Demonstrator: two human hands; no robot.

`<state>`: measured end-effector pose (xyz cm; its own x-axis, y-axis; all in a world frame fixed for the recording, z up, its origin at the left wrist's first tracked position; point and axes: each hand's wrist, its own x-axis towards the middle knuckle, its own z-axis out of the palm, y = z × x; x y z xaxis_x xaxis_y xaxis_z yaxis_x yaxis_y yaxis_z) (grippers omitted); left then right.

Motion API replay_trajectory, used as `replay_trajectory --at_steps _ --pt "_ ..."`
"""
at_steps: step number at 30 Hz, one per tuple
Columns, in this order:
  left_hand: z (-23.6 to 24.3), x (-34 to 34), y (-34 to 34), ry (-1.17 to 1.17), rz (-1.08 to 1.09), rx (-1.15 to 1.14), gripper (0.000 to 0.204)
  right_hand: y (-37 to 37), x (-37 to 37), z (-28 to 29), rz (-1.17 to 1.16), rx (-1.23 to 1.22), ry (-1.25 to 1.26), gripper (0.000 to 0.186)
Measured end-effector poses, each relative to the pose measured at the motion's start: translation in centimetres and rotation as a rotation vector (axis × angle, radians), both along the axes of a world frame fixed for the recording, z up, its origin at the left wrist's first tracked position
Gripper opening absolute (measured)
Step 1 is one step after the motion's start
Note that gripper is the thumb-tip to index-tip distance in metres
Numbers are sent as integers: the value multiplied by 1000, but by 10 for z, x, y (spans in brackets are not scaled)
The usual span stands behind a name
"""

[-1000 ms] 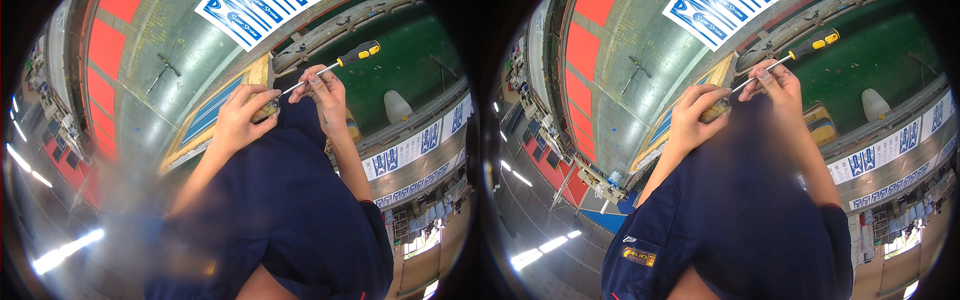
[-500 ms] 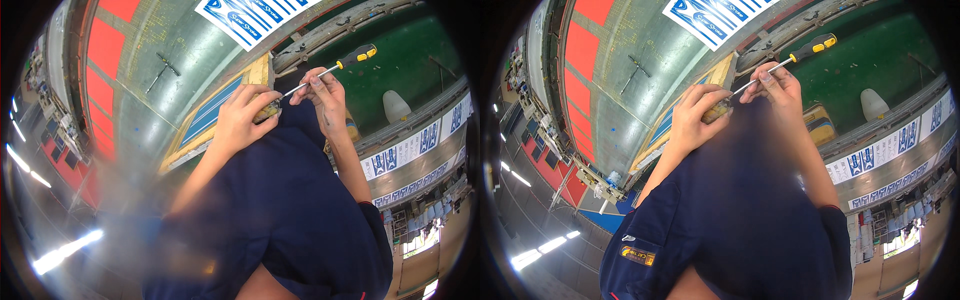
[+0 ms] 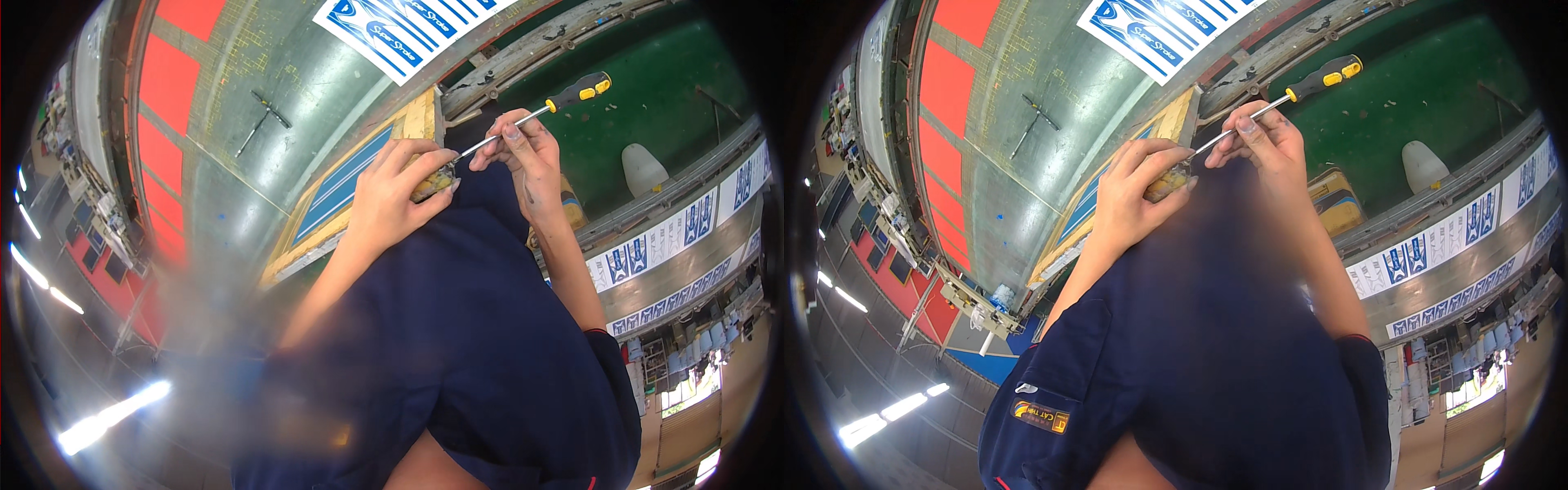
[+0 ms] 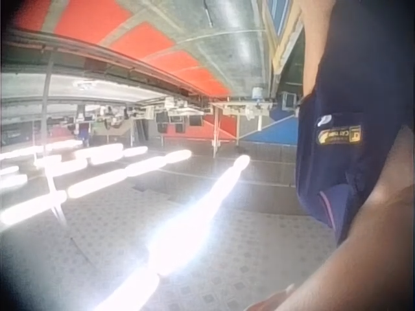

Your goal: Adjusting and repairing a screen printing frame using a screwdriver.

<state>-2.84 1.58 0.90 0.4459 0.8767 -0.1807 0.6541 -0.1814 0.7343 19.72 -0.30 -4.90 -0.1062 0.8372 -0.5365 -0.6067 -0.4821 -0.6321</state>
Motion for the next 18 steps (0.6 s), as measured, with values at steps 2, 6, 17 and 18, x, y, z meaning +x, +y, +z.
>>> replay_trajectory --at_steps 2,6,17,18 --pt "0 1 -1 5 2 2 40 -2 1 -1 -1 -1 -2 22" --pt "1 3 -1 5 -6 0 39 -7 1 -8 -1 16 -10 22" --pt "-8 8 2 -106 -9 -116 29 -3 2 20 70 65 -179 20" --pt "-12 14 -2 -177 -9 -154 25 -3 6 20 135 55 -203 20"
